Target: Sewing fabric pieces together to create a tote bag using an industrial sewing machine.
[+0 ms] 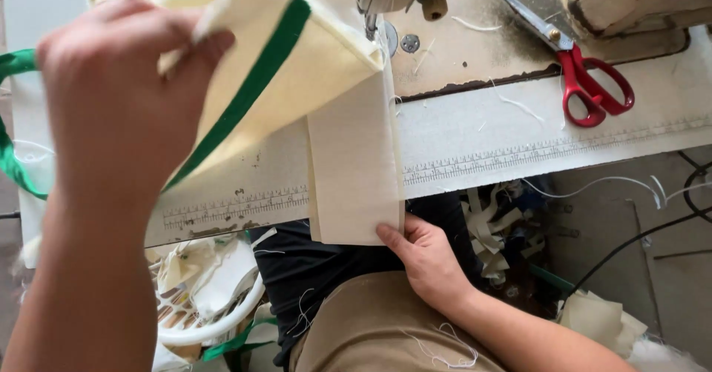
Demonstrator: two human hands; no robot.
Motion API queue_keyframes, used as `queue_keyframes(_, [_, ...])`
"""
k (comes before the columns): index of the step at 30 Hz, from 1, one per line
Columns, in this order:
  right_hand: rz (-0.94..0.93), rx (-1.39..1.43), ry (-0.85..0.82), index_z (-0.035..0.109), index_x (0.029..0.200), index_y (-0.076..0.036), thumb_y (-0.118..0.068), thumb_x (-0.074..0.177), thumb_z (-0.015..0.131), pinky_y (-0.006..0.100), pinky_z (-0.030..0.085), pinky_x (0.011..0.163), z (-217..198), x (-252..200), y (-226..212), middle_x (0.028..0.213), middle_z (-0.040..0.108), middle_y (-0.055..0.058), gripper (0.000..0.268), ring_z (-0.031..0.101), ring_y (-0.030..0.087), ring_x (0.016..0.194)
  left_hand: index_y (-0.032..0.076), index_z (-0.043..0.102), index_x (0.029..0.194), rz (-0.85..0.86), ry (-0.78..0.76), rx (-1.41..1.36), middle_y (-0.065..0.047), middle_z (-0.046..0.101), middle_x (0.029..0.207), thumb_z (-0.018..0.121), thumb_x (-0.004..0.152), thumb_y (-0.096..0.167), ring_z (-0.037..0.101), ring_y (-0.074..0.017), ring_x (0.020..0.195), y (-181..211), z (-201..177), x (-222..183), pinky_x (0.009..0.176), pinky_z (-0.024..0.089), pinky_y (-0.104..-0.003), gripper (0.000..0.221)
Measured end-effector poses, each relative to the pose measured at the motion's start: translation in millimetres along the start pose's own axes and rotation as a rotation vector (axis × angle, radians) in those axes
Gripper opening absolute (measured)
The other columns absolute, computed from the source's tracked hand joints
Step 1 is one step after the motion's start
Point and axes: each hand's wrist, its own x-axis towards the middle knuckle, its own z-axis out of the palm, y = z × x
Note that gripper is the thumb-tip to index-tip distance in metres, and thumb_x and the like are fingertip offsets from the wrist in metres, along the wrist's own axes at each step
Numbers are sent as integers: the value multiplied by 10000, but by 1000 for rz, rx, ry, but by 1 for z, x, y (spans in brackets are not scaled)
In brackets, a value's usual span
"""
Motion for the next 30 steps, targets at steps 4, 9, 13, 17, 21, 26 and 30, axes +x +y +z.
queue_keyframes(4, [-66, -12, -63, 669, 1025, -2, -223, 759, 608, 277, 525, 876, -13, 6, 13, 1026, 705, 108, 351, 658, 169, 958, -57, 556, 956, 387, -101, -313, -145, 539, 808, 470, 955, 77, 510, -307, 739, 76, -23, -25, 662, 401, -416, 159])
queue_keyframes(9, [-144, 146, -206, 528, 1159, -8, -41, 668, 690, 298, 485, 888, -23, 5, 40, 1101, 636, 106, 518, 592, 160, 998, 48, 574, 1023, 473, -279, -186, -23, 444, 753, 495, 866, 73, 476, -212, 687, 98, 22, -76, 611, 388, -336, 178])
queue_keyframes(13, [-202, 157, -260, 557, 1131, 10, -116, 781, 630, 288, 467, 930, -24, 3, 36, 1102, 633, 107, 379, 588, 158, 1020, 51, 570, 1042, 455, -259, -111, -28, 472, 773, 484, 870, 90, 480, -209, 699, 102, 40, -90, 639, 403, -342, 196])
queue_keyframes(17, [-214, 49, -249, 627, 1055, -2, -175, 823, 584, 269, 475, 909, -25, 1, 36, 1020, 675, 87, 293, 611, 136, 969, 22, 568, 1005, 451, -159, -151, -47, 429, 734, 458, 886, 67, 437, -221, 639, 107, 40, -91, 604, 373, -347, 168])
queue_keyframes(21, [-223, 36, -225, 674, 923, -27, -202, 811, 617, 245, 471, 802, -30, 5, 45, 884, 688, 38, 216, 601, 92, 838, 49, 568, 923, 387, -87, -187, -70, 529, 899, 540, 869, 95, 548, -240, 826, 115, 40, -84, 698, 416, -358, 76])
queue_keyframes(26, [-227, 45, -225, 644, 1032, -29, -216, 769, 649, 257, 446, 874, -27, 7, 40, 1011, 666, 41, 323, 576, 94, 934, 49, 546, 848, 333, -200, -336, -83, 606, 1013, 509, 859, 107, 581, -252, 934, 117, 42, -79, 739, 420, -330, 70])
queue_keyframes(30, [-178, -5, -193, 637, 1073, -16, -241, 784, 611, 267, 441, 920, -28, 10, 33, 1074, 648, 43, 368, 551, 98, 1006, 55, 513, 818, 221, -286, -459, -96, 585, 1172, 457, 864, 119, 532, -268, 1121, 116, 35, -71, 966, 343, -404, 97])
